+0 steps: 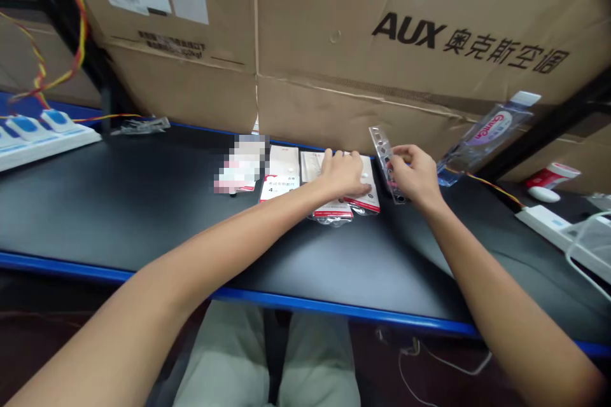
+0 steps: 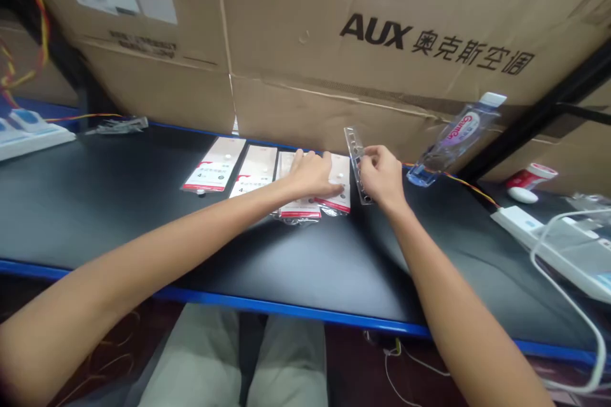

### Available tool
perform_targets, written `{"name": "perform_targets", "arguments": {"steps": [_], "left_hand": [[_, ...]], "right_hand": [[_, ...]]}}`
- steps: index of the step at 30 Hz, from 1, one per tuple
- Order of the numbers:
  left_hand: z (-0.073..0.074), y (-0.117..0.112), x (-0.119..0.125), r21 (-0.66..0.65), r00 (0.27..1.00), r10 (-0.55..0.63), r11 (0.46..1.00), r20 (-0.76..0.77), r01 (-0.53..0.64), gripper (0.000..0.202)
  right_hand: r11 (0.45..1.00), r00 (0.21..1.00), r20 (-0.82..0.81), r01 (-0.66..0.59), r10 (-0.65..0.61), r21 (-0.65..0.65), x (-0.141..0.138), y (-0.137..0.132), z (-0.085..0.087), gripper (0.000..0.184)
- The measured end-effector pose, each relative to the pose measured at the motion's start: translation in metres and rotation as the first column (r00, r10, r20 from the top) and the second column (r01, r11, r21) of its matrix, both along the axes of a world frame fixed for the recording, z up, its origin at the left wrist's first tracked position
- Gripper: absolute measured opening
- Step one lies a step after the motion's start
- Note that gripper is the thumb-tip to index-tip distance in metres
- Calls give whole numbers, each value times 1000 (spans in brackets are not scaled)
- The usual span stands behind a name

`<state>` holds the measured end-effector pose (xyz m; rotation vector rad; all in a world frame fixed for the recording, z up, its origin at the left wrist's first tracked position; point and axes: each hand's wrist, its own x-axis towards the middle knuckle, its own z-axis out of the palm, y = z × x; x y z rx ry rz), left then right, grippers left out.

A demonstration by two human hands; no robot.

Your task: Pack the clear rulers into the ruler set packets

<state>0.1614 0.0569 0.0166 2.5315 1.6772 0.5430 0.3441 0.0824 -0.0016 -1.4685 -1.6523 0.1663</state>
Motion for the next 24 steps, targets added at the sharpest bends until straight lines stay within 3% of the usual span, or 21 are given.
{"name": "perform_targets", "arguments": {"steps": [3,6,9,12,14,18,20,24], "left_hand": [[-6,10,6,-56,999,30,998,17,-29,76],[-8,18,-2,-160,969,65,987,239,-26,72],[-4,22,-14,-293,774,132,953,620,72,49],[5,22,-34,-307,563,155,933,811,186,28],[13,19,-58,-246,493,138,956,859,161,24],[28,7,-131,-205,397,216,976,892,-70,33],[32,-1,-173,-261,362,299,954,883,-149,30],[28,-18,-235,-391,386,475,877,791,-278,32]], "right_hand": [[999,999,-35,-4,5,31,0,0,3,23],[998,998,-65,-5,9,57,1,0,7,24],[996,995,-97,35,-27,77,4,0,10,24],[995,994,-102,56,-48,79,7,1,11,26],[999,996,-80,32,-29,44,6,1,8,29],[996,997,-21,-74,73,-51,-6,-3,-5,31],[986,992,26,-124,127,-115,-15,-6,-12,31],[962,968,132,-183,212,-202,-29,-12,-19,33]]}}
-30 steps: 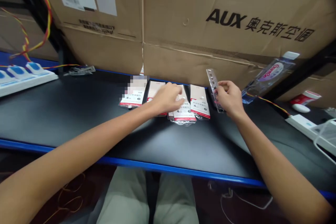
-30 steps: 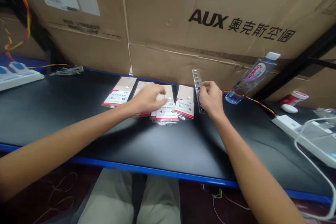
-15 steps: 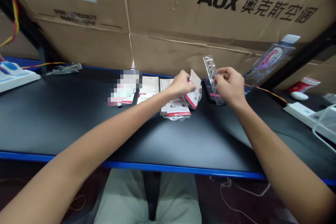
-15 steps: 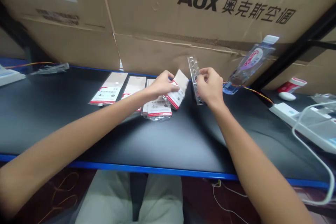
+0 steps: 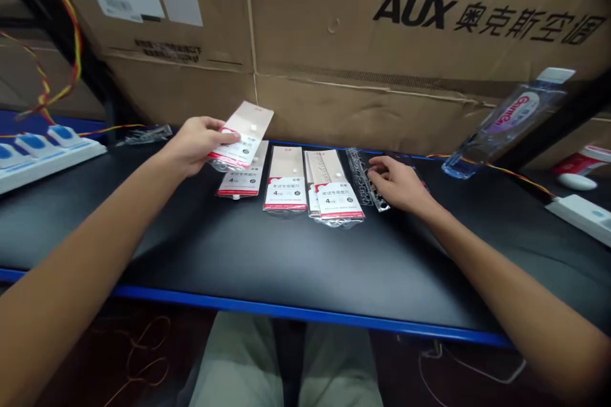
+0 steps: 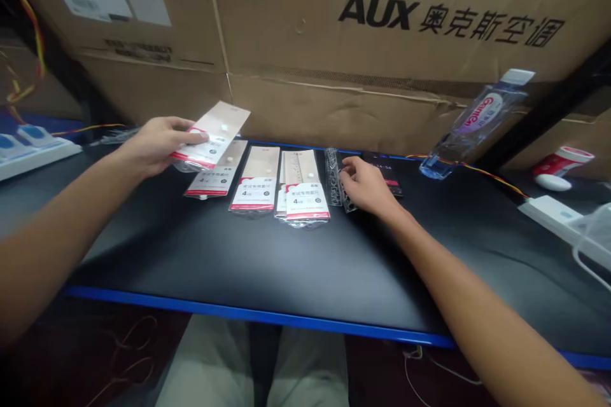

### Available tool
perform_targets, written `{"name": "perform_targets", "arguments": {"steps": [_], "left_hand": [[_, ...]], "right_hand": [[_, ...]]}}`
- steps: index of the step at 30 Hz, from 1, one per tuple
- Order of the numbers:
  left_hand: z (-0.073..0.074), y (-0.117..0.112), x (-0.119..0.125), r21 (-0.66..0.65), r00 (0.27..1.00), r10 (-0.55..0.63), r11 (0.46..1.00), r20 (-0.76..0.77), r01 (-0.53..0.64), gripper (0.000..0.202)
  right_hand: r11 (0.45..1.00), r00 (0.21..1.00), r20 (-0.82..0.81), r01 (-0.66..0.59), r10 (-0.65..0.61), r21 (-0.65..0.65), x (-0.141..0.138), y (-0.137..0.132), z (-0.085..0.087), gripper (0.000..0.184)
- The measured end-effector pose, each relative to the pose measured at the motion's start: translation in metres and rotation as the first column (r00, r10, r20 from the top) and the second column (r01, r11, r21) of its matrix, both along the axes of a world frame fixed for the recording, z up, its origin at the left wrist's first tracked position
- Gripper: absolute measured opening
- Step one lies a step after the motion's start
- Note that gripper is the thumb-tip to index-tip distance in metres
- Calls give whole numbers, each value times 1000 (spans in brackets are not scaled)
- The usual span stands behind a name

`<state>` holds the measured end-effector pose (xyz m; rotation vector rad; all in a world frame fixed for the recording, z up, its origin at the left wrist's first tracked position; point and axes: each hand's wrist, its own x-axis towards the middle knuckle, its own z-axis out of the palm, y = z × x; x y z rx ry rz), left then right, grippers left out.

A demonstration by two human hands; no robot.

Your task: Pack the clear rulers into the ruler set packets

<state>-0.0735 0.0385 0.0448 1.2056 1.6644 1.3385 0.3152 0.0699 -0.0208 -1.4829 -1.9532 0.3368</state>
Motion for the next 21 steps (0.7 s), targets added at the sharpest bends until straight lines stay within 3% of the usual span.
{"name": "perform_targets", "arguments": {"steps": [5,8,11,13,15,17,19,21], "left_hand": [[-20,-8,-23,-86,995,46,995,-90,-54,49],[-26,-9,-25,-140,950,-9,989,-312,-37,52],[-27,-9,-25,-168,761,-51,983,-647,-77,45],[-26,-11,-23,-135,645,-37,985,-763,-104,45],[-25,-13,-17,-80,582,-14,993,-813,-87,47],[-26,-17,-4,-17,570,-22,1000,-821,14,45],[-27,-20,15,20,587,-115,976,-802,218,39],[-30,-22,36,-5,531,-301,873,-792,487,42]], "right_hand": [[998,996,69,-52,50,24,-7,-7,3,28],[991,987,135,-99,87,90,-7,-9,5,24],[979,975,187,-149,122,136,-5,-9,4,25],[978,965,226,-164,132,128,-4,-9,3,26],[982,950,279,-171,141,85,-4,-9,2,27],[986,941,310,-159,138,46,-5,-10,3,27],[990,940,319,-139,121,36,-6,-12,4,27],[992,942,321,-119,101,37,-7,-13,5,29]]}}
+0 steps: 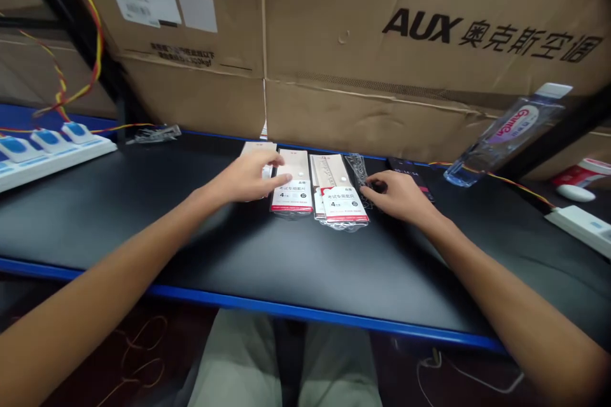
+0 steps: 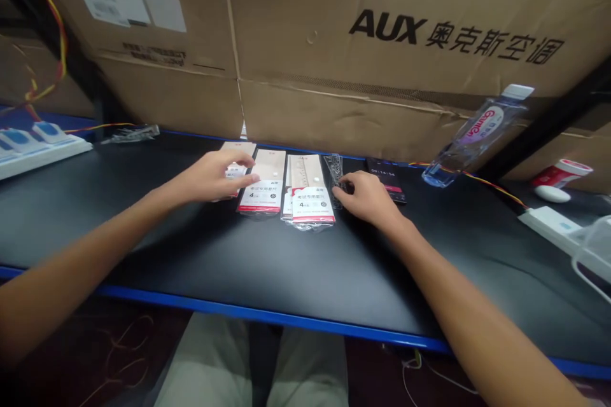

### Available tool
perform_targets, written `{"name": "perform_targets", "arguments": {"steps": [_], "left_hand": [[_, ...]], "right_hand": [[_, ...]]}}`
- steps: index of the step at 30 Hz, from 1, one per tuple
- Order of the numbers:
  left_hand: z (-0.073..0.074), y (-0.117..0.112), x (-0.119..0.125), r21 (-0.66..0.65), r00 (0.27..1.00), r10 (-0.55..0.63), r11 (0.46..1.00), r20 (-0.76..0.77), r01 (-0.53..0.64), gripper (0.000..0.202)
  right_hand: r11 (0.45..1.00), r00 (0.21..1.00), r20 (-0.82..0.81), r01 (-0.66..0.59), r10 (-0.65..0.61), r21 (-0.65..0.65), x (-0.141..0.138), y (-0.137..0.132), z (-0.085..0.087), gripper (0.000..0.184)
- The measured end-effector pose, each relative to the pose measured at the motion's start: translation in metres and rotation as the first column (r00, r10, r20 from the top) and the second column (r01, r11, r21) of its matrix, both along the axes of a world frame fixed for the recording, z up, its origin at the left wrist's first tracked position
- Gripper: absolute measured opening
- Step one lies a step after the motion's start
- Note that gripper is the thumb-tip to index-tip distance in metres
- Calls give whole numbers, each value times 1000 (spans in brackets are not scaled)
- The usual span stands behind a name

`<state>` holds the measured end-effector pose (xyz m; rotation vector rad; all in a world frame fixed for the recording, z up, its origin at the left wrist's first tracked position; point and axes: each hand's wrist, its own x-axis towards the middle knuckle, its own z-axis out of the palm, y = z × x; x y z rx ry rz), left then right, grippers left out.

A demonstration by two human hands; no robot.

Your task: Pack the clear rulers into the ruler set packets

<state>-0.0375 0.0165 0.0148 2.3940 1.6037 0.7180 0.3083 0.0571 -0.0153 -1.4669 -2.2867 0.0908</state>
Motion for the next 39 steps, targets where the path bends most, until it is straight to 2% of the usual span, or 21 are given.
{"name": "perform_targets", "arguments": {"steps": [2,4,7,10,13,17,20,22,23,24,25,26,27,28,29,30,34,37,39], "left_hand": [[-4,0,18,-7,981,-185,983,-51,185,50],[-8,3,28,-23,958,-264,964,-110,263,47],[-13,7,30,-35,958,-247,969,-144,244,29],[-16,8,26,11,971,-214,976,-108,216,14],[-15,4,29,29,967,-246,968,-64,249,15],[-14,-5,48,50,959,-279,960,49,276,18],[-15,-4,61,68,967,-207,978,152,199,13],[-14,0,68,25,957,-73,997,280,68,25],[-13,2,70,-43,922,-8,999,387,26,35],[-11,3,73,-145,858,48,989,511,30,44],[-8,4,75,-255,768,92,962,633,95,51],[-4,3,78,-340,667,120,917,736,210,54],[-1,2,80,-384,576,140,863,806,328,56],[2,-1,82,-398,516,148,818,843,415,53],[4,-5,85,-398,488,147,792,861,463,48],[5,-9,87,-399,487,141,781,862,480,41],[2,-29,95,-428,578,104,779,809,459,23],[-1,-38,98,-476,607,100,724,789,499,12],[-1,-41,98,-504,621,111,701,776,504,7]], "right_hand": [[1000,1000,-4,23,-23,-3,0,0,1,31],[999,999,-10,46,-46,-2,-1,-1,1,31],[999,998,-61,28,-25,47,-4,-4,1,29],[990,990,-123,-53,69,134,-14,-11,2,32],[988,987,-97,-119,128,98,-28,-18,0,34],[992,986,-113,-122,126,43,-36,-21,-3,24],[994,955,-281,-73,93,83,-35,-22,-2,23],[993,896,-440,-7,60,120,-35,-27,2,23],[990,864,-502,24,48,136,-35,-31,6,23],[988,840,-541,45,44,151,-36,-35,9,25],[984,829,-557,55,49,168,-38,-40,13,27],[981,834,-548,49,61,185,-40,-46,16,31],[979,846,-527,32,82,202,-43,-51,19,33],[977,858,-502,2,108,215,-45,-55,20,35],[974,870,-471,-44,146,221,-48,-59,21,35],[971,877,-443,-93,185,221,-50,-62,21,34],[960,909,-313,-246,276,132,-51,-62,20,24],[957,939,-199,-288,279,-18,-48,-59,22,12],[945,937,-176,-319,303,-71,-47,-60,24,14]]}}
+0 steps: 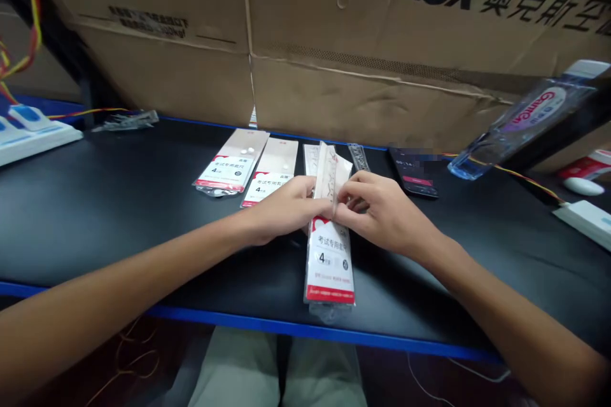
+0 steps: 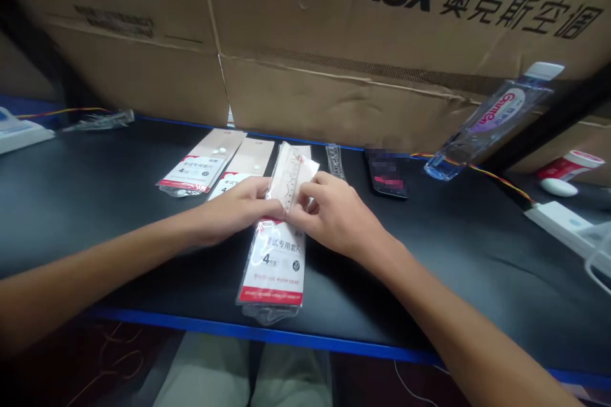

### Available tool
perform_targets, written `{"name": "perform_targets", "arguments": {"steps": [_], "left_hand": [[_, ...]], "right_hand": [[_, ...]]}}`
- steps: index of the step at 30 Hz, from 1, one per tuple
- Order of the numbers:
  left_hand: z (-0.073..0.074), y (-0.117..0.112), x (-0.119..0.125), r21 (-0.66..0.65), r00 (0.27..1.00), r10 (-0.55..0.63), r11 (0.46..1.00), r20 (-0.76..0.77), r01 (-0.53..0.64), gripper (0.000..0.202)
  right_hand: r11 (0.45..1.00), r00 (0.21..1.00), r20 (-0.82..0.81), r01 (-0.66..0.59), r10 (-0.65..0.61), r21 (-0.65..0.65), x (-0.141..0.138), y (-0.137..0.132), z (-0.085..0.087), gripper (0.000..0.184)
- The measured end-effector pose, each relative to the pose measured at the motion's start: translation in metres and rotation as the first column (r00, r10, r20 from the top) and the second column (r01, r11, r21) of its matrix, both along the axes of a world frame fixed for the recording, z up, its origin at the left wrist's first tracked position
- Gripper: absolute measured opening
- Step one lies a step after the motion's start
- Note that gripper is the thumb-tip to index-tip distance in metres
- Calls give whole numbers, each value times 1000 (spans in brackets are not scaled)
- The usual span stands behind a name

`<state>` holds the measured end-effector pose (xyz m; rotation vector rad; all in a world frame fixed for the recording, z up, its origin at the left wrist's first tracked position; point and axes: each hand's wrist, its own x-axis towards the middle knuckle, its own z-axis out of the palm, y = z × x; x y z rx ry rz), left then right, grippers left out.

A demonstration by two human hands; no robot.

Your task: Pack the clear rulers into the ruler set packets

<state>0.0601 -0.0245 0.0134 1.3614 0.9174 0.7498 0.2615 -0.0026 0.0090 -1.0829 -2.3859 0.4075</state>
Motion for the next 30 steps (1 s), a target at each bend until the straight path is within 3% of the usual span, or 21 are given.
{"name": "perform_targets", "arguments": {"steps": [5,11,15,18,23,30], "left_hand": [[2,0,-5,-119,999,29,993,20,-26,8],[-2,2,-10,-169,996,12,986,87,3,13],[3,6,-16,-287,977,159,951,142,-113,17],[12,9,-23,-282,954,231,944,189,-173,19],[13,13,-29,-223,953,217,960,209,-170,20],[4,15,-32,-184,941,57,983,332,5,35]], "right_hand": [[994,986,-143,-95,87,-50,-2,-4,2,10],[995,967,-243,-91,79,-36,-3,-6,-2,11],[996,949,-303,-87,91,26,0,-4,-4,13],[994,933,-344,-94,108,57,-1,-4,-3,14],[1000,864,-504,6,-19,-26,-2,-1,0,11],[980,778,-628,-109,-20,-165,2,7,1,7]]}}
